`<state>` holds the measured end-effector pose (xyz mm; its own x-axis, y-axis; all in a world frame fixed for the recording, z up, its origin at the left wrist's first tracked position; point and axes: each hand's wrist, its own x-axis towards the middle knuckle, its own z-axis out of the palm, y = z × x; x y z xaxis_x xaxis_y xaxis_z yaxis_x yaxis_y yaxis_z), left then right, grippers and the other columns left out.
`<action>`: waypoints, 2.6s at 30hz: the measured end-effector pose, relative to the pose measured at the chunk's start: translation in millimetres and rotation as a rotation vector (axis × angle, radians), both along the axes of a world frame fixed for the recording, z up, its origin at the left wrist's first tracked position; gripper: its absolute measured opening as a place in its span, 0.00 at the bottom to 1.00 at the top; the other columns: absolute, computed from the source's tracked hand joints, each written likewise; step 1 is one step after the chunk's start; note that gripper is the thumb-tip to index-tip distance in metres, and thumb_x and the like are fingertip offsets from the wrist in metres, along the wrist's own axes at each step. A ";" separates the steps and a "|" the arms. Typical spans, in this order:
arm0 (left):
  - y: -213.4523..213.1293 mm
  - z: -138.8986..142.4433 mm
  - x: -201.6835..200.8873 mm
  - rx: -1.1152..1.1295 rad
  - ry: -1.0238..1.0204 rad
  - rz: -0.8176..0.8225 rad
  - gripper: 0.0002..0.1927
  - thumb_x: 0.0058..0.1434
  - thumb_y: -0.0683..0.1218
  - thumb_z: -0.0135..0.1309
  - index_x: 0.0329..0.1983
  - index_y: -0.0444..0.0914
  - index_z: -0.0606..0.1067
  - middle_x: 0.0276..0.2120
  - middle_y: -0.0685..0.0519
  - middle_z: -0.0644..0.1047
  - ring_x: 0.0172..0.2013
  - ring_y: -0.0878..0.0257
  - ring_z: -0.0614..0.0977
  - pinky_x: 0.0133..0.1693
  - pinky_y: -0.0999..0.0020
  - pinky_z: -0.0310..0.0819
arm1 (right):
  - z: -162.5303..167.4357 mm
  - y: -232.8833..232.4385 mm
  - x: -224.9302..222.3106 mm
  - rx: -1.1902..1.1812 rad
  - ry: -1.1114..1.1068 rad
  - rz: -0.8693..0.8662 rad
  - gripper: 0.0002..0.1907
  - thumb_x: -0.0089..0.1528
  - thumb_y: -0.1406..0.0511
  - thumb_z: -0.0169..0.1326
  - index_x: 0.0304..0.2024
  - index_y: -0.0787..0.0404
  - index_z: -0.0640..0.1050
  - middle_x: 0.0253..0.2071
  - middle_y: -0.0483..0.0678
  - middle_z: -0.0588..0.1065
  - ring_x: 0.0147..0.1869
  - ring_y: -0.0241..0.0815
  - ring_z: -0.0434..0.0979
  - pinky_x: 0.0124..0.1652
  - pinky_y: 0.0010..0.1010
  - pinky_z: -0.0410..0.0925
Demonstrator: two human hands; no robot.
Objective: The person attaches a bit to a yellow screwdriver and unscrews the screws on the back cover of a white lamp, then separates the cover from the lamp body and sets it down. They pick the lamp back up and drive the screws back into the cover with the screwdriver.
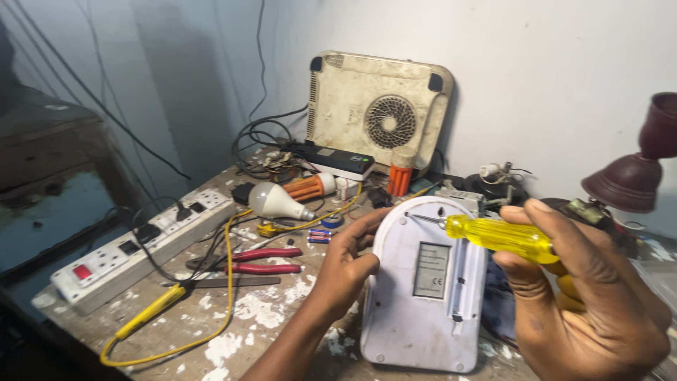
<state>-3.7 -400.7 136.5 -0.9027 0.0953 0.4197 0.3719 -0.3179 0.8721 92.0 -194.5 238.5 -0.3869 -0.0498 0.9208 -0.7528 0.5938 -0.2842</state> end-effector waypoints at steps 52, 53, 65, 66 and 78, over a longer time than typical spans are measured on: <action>36.5 -14.2 -10.3 -0.062 -0.005 0.261 0.19 0.72 0.48 0.43 0.58 0.33 0.75 0.48 0.48 0.82 0.47 0.66 0.81 0.49 0.71 0.75 | -10.3 19.4 -16.2 0.076 0.223 -0.016 0.21 0.60 0.67 0.64 0.54 0.67 0.76 0.46 0.52 0.80 0.50 0.46 0.84 0.52 0.36 0.76; 36.8 -13.9 -9.3 -0.062 -0.011 0.257 0.19 0.72 0.48 0.43 0.58 0.33 0.75 0.47 0.48 0.82 0.46 0.66 0.81 0.49 0.71 0.75 | -10.5 19.9 -15.4 0.075 0.216 0.023 0.20 0.61 0.67 0.64 0.54 0.66 0.75 0.47 0.52 0.80 0.51 0.45 0.84 0.52 0.34 0.76; 36.1 -14.2 -6.7 -0.014 -0.009 0.253 0.19 0.72 0.47 0.43 0.58 0.33 0.75 0.47 0.48 0.82 0.46 0.66 0.81 0.49 0.71 0.75 | -2.6 22.5 -10.4 0.121 0.201 -0.001 0.19 0.63 0.67 0.63 0.54 0.66 0.76 0.46 0.54 0.81 0.50 0.45 0.85 0.52 0.34 0.76; 35.6 -14.1 -6.7 -0.002 -0.027 0.251 0.19 0.72 0.47 0.43 0.58 0.33 0.75 0.46 0.48 0.82 0.46 0.66 0.81 0.48 0.71 0.75 | -0.4 21.0 -10.3 0.124 0.190 0.017 0.19 0.63 0.67 0.63 0.54 0.66 0.76 0.47 0.54 0.81 0.51 0.46 0.85 0.53 0.34 0.76; 15.4 0.6 6.9 -0.205 -0.019 0.080 0.18 0.72 0.49 0.43 0.53 0.34 0.78 0.39 0.52 0.82 0.40 0.69 0.79 0.45 0.73 0.74 | 23.7 -3.1 20.7 0.000 0.027 -0.100 0.19 0.68 0.67 0.58 0.59 0.70 0.74 0.48 0.58 0.79 0.52 0.45 0.84 0.51 0.34 0.76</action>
<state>3.3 -385.2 137.1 -0.9185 0.1043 0.3814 0.3714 -0.1037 0.9227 112.7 -197.6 262.2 -0.3651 -0.0119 0.9309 -0.6968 0.6666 -0.2648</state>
